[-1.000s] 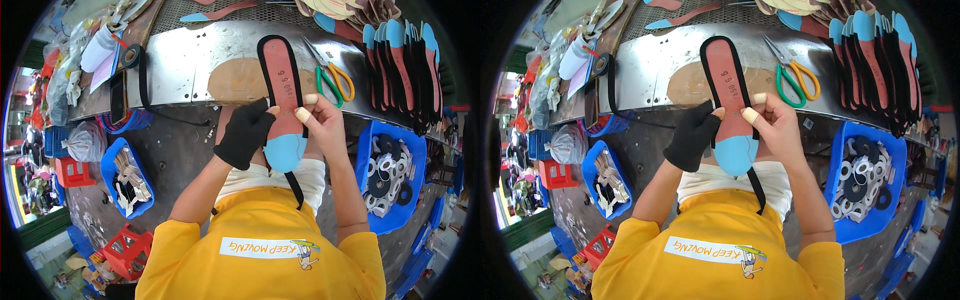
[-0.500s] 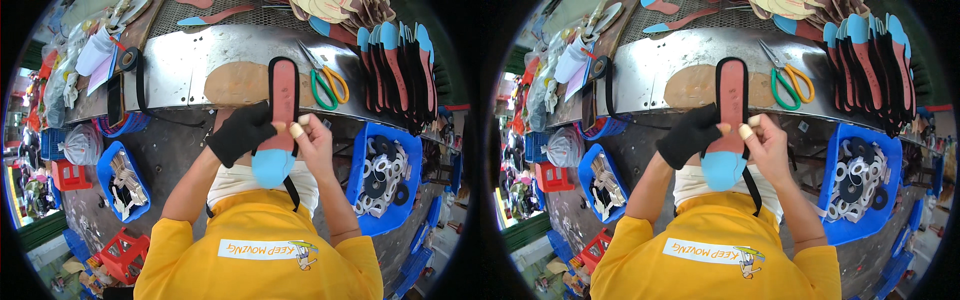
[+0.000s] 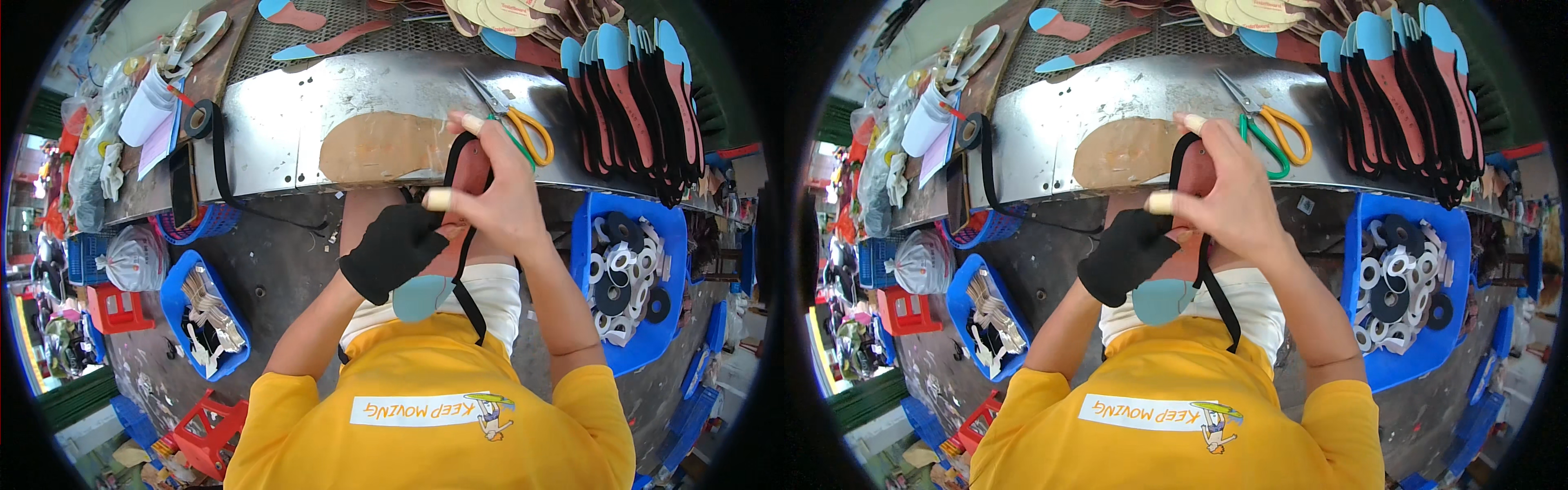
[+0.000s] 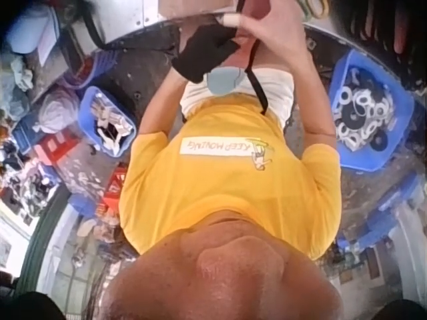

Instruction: Assembling and trimming footwear components at a workbench.

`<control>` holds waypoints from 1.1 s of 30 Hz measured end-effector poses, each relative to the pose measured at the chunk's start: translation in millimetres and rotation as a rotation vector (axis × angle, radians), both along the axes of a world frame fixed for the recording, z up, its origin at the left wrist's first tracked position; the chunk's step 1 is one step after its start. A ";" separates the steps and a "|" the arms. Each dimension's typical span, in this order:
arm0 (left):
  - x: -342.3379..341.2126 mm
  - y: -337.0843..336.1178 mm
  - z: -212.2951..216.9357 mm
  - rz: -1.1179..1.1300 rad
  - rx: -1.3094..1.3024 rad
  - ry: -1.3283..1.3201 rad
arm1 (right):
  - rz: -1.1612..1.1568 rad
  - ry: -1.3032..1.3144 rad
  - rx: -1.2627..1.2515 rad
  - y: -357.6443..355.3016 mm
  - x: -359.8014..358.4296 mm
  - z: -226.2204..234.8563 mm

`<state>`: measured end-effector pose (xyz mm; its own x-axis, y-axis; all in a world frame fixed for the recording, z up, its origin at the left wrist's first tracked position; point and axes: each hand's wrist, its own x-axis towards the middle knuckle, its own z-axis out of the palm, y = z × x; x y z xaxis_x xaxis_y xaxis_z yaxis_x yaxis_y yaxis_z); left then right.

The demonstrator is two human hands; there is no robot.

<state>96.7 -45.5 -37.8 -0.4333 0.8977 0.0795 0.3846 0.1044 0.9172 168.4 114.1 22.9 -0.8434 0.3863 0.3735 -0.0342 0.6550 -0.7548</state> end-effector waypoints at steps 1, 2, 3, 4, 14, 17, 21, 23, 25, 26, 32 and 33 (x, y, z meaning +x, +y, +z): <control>0.6 0.5 -2.2 -0.002 0.080 0.101 | 0.035 -0.066 -0.063 7.1 0.3 0.6; 0.7 0.0 -2.7 0.006 0.067 0.043 | 0.034 -0.067 -0.064 14.1 -2.6 0.4; -1.5 -0.1 -0.1 0.000 0.066 0.043 | 0.053 -0.131 -0.147 22.0 -7.4 -0.2; -4.4 -0.2 2.8 -0.027 -0.011 -0.019 | 0.072 -0.194 -0.230 27.8 -10.6 -0.5; -4.8 11.3 -7.3 -0.141 0.245 -1.365 | 0.241 -0.062 -0.599 56.7 -16.5 5.3; 0.1 12.0 -0.7 0.143 0.283 -0.953 | -0.013 -0.157 -0.423 52.9 -21.7 7.4; -7.9 9.3 -0.8 0.260 0.308 -1.058 | 0.071 0.070 -0.467 17.4 -16.0 -9.8; -11.8 6.5 -2.8 0.253 0.311 -1.109 | 0.127 0.076 -0.364 2.3 -6.2 -10.3; -10.7 1.3 0.5 0.184 0.257 -1.125 | 0.040 0.165 -0.271 6.0 -9.0 -4.4; -13.2 -2.4 1.9 0.150 0.249 -1.094 | 0.000 0.174 -0.314 14.1 -13.4 -7.7; -10.3 1.0 7.7 0.288 0.137 -0.956 | 0.006 0.110 -0.634 26.1 -23.3 -6.5; -8.6 -1.1 7.3 0.294 0.138 -0.956 | 0.012 0.107 -0.636 26.8 -23.1 -7.0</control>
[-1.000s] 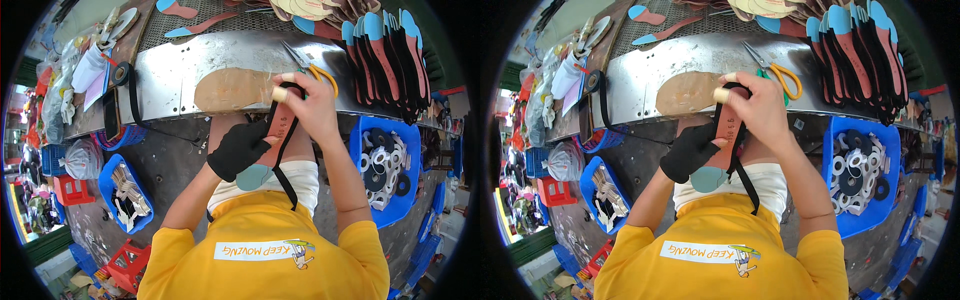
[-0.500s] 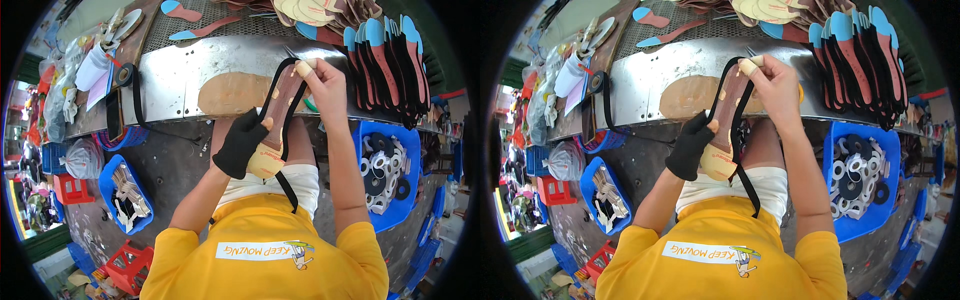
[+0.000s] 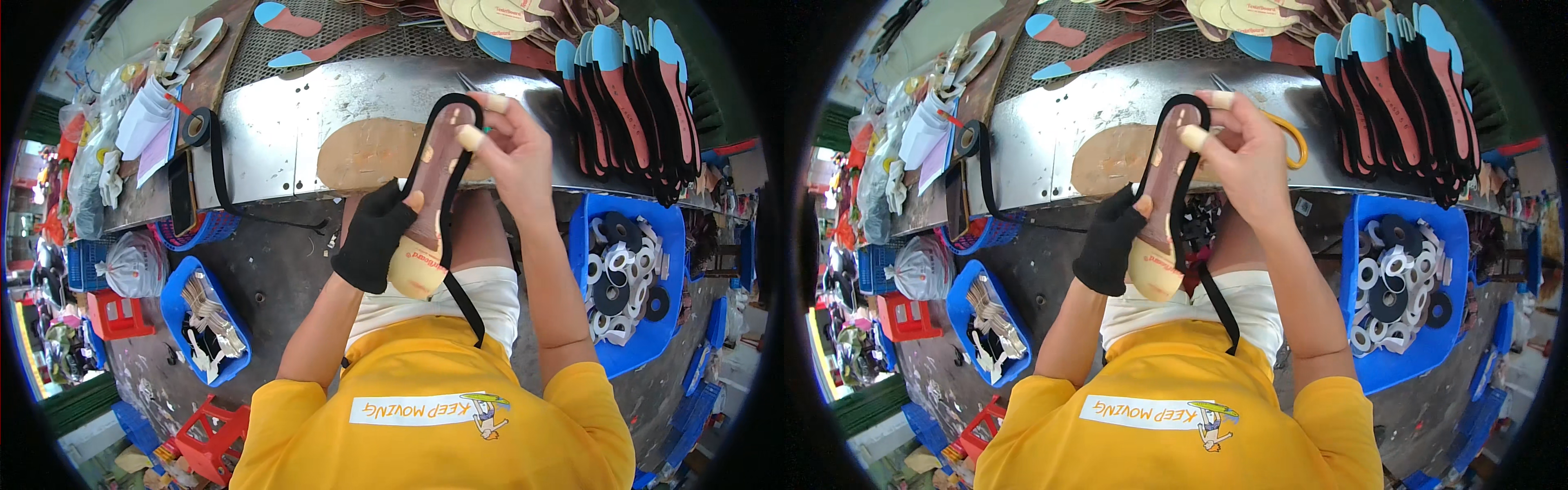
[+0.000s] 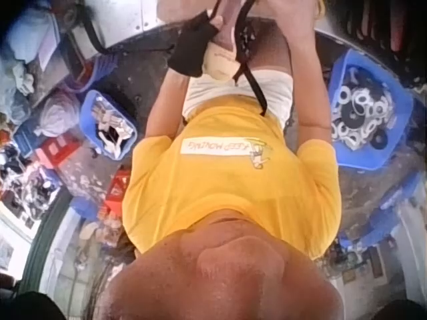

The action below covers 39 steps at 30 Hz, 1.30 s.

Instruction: Assembling and trimming footwear components at a workbench.

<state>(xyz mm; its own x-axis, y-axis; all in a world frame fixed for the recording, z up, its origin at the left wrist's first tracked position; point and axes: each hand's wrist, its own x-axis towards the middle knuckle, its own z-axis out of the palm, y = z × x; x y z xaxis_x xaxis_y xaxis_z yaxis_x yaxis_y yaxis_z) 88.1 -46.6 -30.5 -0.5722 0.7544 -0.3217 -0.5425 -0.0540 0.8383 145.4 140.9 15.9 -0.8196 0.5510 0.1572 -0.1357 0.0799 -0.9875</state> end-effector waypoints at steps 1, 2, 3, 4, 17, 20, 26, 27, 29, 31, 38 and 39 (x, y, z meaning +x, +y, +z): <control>2.4 -1.4 -0.5 -0.018 0.067 0.111 | -0.047 0.050 -0.012 3.0 1.2 -0.6; 4.6 -2.3 -0.9 -0.035 0.133 0.222 | -0.094 0.101 -0.025 5.3 1.5 -1.2; 6.1 -0.8 -0.7 -0.035 0.133 0.222 | -0.094 0.101 -0.025 7.6 0.9 -1.4; 8.1 1.6 -0.5 -0.052 0.079 0.256 | -0.135 0.092 0.008 10.1 -0.3 -2.0; 13.9 1.5 3.0 -0.076 -0.095 0.644 | -0.157 -0.156 0.197 3.4 -11.6 13.0; 13.1 -3.0 12.0 -0.100 -0.054 0.587 | -0.204 -0.010 0.697 -1.8 -8.0 9.4; 9.6 0.9 6.5 0.113 0.004 0.258 | -0.155 -0.029 0.097 13.2 -18.4 -7.2; 5.8 1.9 7.2 0.158 -0.025 0.225 | -0.157 -0.044 0.112 12.4 -11.2 -9.3; 2.0 4.9 6.8 0.221 0.026 0.167 | 0.070 -0.159 0.026 4.3 11.6 -17.5; 5.5 17.2 9.9 0.260 0.105 0.109 | 0.245 -0.301 0.026 -7.2 35.4 -26.0; -15.5 0.4 -22.3 -0.028 0.284 -0.302 | -0.104 0.023 0.727 -3.4 41.2 -4.8; -14.8 -6.2 -26.3 -0.117 0.424 -0.742 | -0.098 0.002 0.938 8.0 46.9 4.1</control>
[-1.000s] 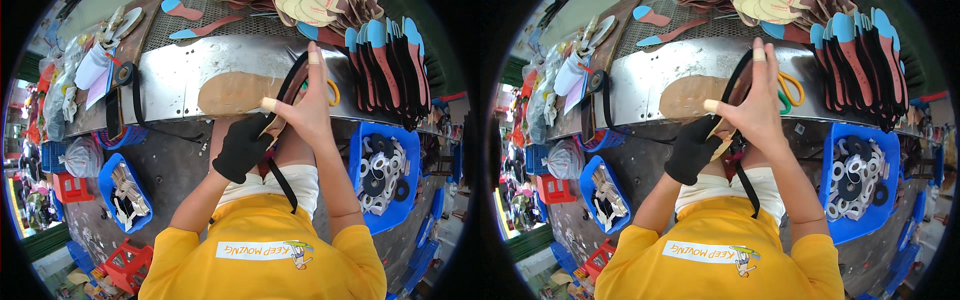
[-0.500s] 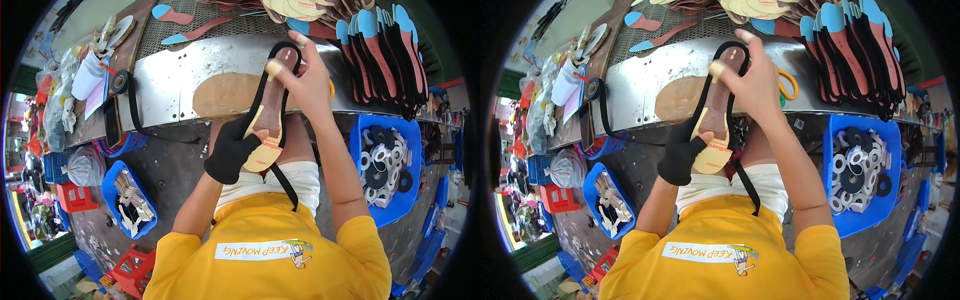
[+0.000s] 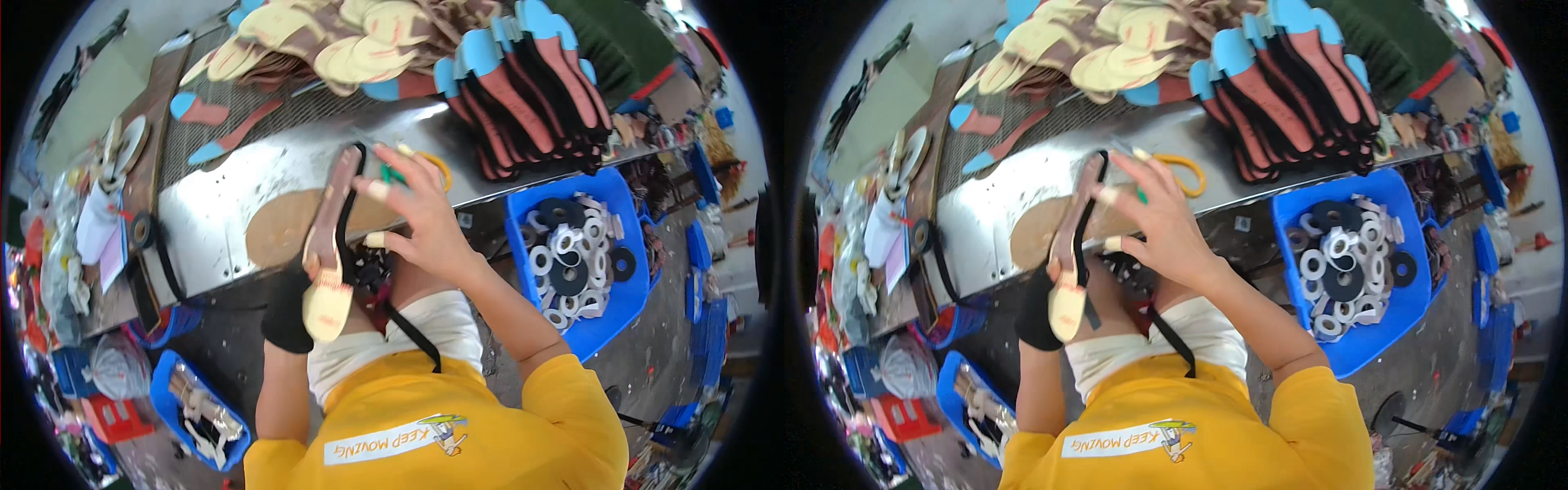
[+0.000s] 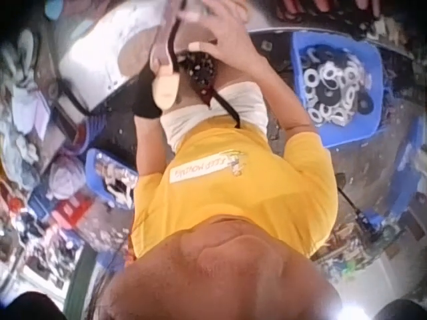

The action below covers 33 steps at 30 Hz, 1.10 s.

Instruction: Assembling and trimming footwear components at a workbench.

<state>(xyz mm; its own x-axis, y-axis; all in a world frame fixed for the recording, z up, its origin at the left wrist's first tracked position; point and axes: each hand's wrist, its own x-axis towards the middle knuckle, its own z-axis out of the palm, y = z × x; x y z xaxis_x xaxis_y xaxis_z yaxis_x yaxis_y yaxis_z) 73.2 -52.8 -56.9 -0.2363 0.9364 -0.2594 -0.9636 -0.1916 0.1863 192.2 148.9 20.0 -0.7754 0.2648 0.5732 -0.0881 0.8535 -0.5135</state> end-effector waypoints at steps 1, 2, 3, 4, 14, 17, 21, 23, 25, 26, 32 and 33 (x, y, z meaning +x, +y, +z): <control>2.4 -0.7 6.5 -0.137 0.135 -0.431 | -0.008 -0.041 0.203 8.6 4.6 6.8; 11.5 5.0 12.3 -0.174 0.110 -0.107 | 0.041 0.035 0.309 16.7 7.8 8.6; 22.8 13.0 34.6 -0.200 0.088 0.217 | 0.021 0.035 0.324 24.3 11.4 15.0; 26.5 16.1 43.1 -0.230 0.087 0.283 | 0.006 -0.032 0.215 32.7 17.1 22.8; 29.6 -34.9 -87.9 0.118 -0.928 2.431 | -0.885 0.071 0.382 228.1 89.3 106.3; 26.2 -27.9 -107.9 -0.270 -0.941 2.298 | -0.924 0.137 0.576 224.0 80.9 93.8; 52.3 -0.4 -85.1 -0.063 -0.716 1.987 | -0.499 0.159 0.402 131.7 42.3 61.4; 61.2 22.0 -47.6 -0.010 -0.738 2.032 | -0.308 0.089 0.277 90.4 30.8 12.4; 51.7 20.0 -41.3 0.064 -0.796 2.066 | -0.170 0.007 0.153 63.7 19.8 -26.7; 39.5 8.2 -47.2 -0.015 -0.719 2.033 | -0.147 -0.007 0.142 52.8 14.4 -39.8; 24.9 -32.6 -38.5 -0.029 -0.570 1.848 | -0.089 -0.158 0.259 22.3 -26.6 -47.3; 22.8 -35.0 -43.2 -0.044 -0.531 1.954 | -0.151 -0.152 0.295 34.7 -29.2 -62.6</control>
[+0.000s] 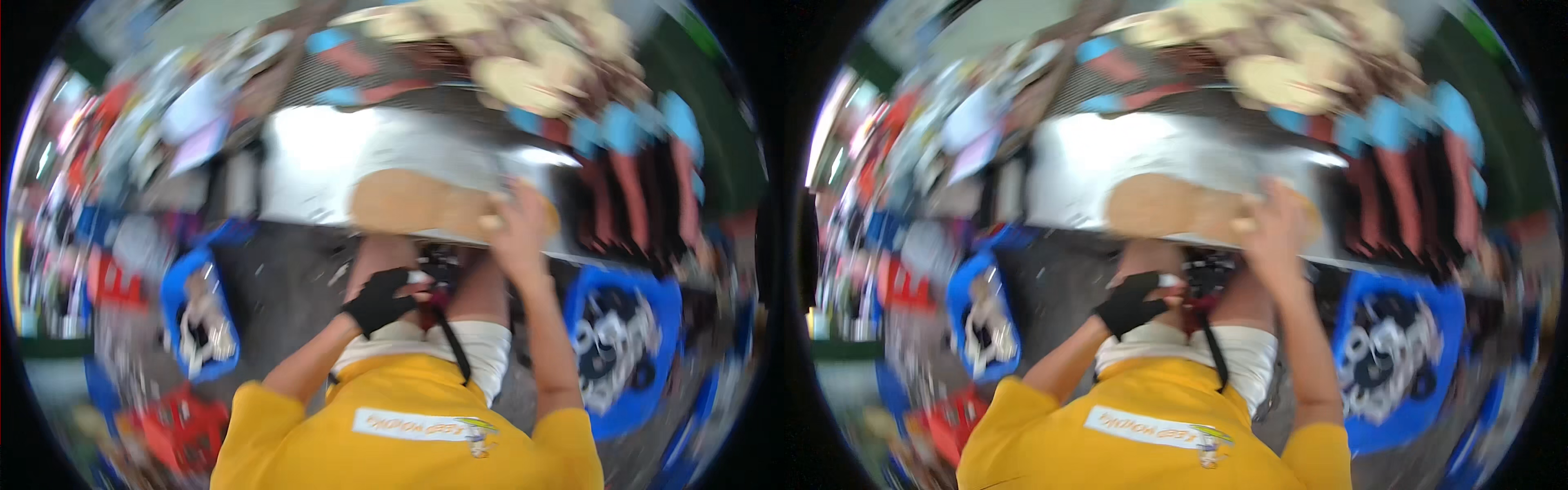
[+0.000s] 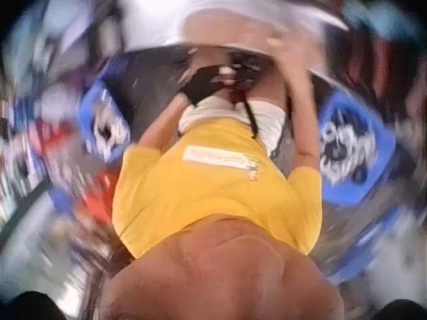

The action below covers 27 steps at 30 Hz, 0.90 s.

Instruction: Assembling and trimming footwear components at a workbench.

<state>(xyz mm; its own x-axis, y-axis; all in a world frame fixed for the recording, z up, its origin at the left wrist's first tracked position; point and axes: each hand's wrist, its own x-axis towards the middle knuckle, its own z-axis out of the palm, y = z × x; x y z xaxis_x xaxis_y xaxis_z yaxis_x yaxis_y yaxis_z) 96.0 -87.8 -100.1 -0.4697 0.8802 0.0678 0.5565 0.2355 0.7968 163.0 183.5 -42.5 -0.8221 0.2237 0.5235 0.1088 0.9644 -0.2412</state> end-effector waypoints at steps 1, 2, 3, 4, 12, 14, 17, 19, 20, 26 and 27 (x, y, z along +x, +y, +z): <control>5.5 -1.1 4.6 0.063 0.106 -0.221 | -0.061 -0.054 0.044 14.6 -5.3 -15.1; 5.8 -2.7 12.6 0.117 0.246 -0.427 | -0.083 -0.032 0.079 25.6 -8.3 -19.3; 0.2 -10.8 29.1 0.165 0.232 -0.284 | -0.118 -0.040 0.148 38.8 -9.1 -24.3; -7.5 -22.4 45.7 0.194 0.206 -0.144 | -0.171 -0.093 0.116 47.9 -11.0 -22.4; -183.2 -129.7 47.8 1.247 0.154 0.844 | 0.056 -0.024 -0.117 -28.1 -16.7 14.7; -208.2 -135.4 45.0 1.194 -0.265 0.358 | 0.173 -0.046 -0.256 -53.6 -22.7 19.6; -193.2 -123.2 30.1 0.997 -0.144 0.387 | 0.271 -0.045 -0.279 -78.8 -27.2 21.5; -134.2 -96.4 44.9 0.835 0.028 0.125 | 0.271 -0.183 -0.662 -94.8 -29.6 21.4; -105.0 -86.7 43.1 0.770 0.170 -0.043 | 0.283 -0.308 -1.051 -102.0 -34.1 21.4; 44.5 -31.6 35.4 0.236 0.227 0.005 | 0.373 -0.793 -1.788 -138.9 -84.4 20.1; 54.3 -26.1 33.8 0.126 0.232 0.030 | 0.416 -0.792 -1.734 -139.9 -83.4 20.8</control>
<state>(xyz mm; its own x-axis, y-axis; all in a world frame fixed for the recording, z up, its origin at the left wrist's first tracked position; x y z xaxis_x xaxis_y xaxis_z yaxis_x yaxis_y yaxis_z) 150.3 -114.0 -66.3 -0.5694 0.7741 0.2767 0.5584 0.1172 0.8212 79.6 43.6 -21.7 -0.8523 -0.2316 -0.4690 0.5168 -0.2351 -0.8232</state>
